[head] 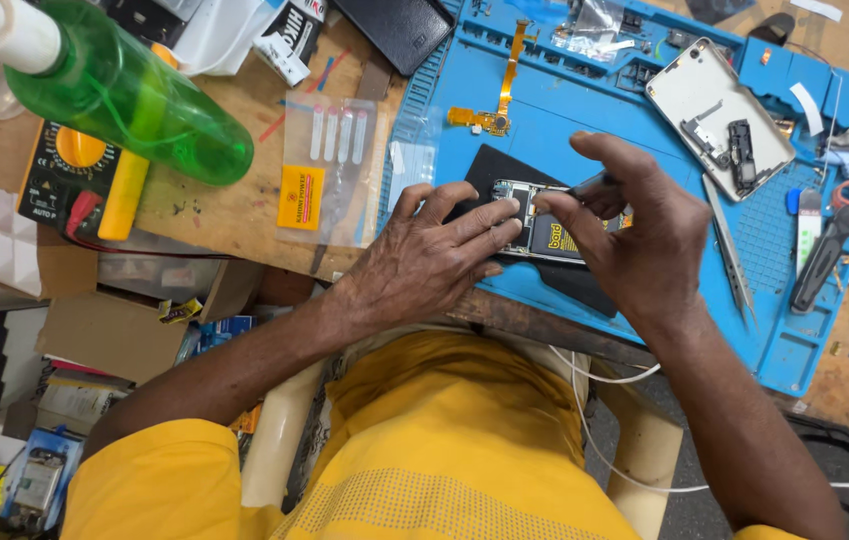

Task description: The person reassembles a disassembled smartphone on a workbench. They connect internal ribbon cables, place the battery, and secure components with tweezers. Finally, they connect a charging cable and confirm the device powers on and charges.

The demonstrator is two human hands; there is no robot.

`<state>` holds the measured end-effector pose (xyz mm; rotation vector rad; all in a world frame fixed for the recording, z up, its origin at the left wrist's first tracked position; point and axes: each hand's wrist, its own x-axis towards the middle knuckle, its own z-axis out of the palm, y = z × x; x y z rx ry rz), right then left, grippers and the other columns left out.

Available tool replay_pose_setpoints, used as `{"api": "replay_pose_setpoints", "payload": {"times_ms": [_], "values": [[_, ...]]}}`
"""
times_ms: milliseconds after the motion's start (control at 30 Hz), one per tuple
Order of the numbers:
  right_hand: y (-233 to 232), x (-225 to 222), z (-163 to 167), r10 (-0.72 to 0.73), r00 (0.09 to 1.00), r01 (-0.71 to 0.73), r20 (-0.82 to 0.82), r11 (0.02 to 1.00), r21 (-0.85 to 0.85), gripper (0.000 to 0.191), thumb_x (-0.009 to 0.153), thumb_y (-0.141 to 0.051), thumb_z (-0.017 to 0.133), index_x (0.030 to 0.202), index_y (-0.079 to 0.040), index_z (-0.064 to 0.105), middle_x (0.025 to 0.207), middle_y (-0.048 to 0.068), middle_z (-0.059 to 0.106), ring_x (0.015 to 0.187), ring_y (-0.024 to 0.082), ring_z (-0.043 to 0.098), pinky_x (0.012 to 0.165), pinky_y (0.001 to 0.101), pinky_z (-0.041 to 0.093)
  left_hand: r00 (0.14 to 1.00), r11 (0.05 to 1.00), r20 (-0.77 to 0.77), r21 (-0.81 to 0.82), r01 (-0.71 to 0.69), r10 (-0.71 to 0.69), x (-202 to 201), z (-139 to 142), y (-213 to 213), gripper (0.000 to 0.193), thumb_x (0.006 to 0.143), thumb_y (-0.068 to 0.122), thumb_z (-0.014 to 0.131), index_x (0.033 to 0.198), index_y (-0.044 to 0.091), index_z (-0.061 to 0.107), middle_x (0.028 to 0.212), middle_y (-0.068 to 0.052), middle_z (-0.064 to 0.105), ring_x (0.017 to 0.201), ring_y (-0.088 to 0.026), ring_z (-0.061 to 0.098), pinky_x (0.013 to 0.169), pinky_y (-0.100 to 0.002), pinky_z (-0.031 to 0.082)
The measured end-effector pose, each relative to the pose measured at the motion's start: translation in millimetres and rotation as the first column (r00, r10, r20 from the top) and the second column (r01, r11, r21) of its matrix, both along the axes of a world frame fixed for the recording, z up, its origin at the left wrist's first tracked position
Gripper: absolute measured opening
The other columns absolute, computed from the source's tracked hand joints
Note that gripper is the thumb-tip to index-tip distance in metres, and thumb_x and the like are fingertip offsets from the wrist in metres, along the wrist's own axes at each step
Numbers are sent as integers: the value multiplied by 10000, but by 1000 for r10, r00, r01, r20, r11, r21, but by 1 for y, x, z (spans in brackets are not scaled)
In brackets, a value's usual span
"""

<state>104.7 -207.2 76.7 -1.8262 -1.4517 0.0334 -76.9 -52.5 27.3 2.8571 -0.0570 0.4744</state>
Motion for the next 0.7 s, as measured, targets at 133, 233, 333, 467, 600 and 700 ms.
{"api": "replay_pose_setpoints", "payload": {"times_ms": [133,233,333,467,600,700], "values": [[-3,4,6,149,985,-149,-81,989,11,561,947,7,732,1460,-65,514,1117,130,745,1002,212,754,822,327,630,1000,1000,25,-5,5,-5,2,0,-1,505,936,342,733,1382,125,640,1483,-15,559,1311,-247,458,1073,-444,347],[1,-3,5,-71,996,70,51,997,15,597,903,-123,866,1417,-128,562,1020,103,758,921,180,765,775,328,623,1000,999,-5,-50,15,-15,1,3,0,526,930,334,749,1395,123,622,1495,-33,542,1316,-260,451,1064,-452,344],[-3,2,14,180,978,-179,-107,984,16,591,932,47,695,1474,-69,492,1148,156,727,1042,223,741,842,329,635,1000,986,9,-167,4,-2,8,7,3,641,884,352,782,1434,114,556,1495,-72,516,1329,-287,441,1061,-475,346],[0,-3,12,-13,999,12,-52,1000,-15,579,910,-47,803,1420,-103,535,1040,130,728,943,202,746,781,333,626,999,982,35,-188,5,2,15,11,7,833,821,379,828,1483,48,448,1474,-133,504,1333,-341,430,1069,-507,353],[-4,-3,10,56,995,-54,-86,998,18,601,941,1,798,1457,-100,508,1135,141,738,1052,226,761,853,335,641,1000,978,-26,-210,-12,7,20,11,11,863,808,387,855,1473,22,445,1421,-122,551,1316,-328,453,1043,-507,360],[-8,-6,1,32,998,-31,-58,999,19,650,920,-4,833,1462,-127,495,1095,145,745,1007,230,771,837,329,643,1000,978,-4,-208,-11,11,20,9,11,863,797,379,861,1471,29,451,1417,-127,571,1312,-322,452,1054,-500,361]]}}
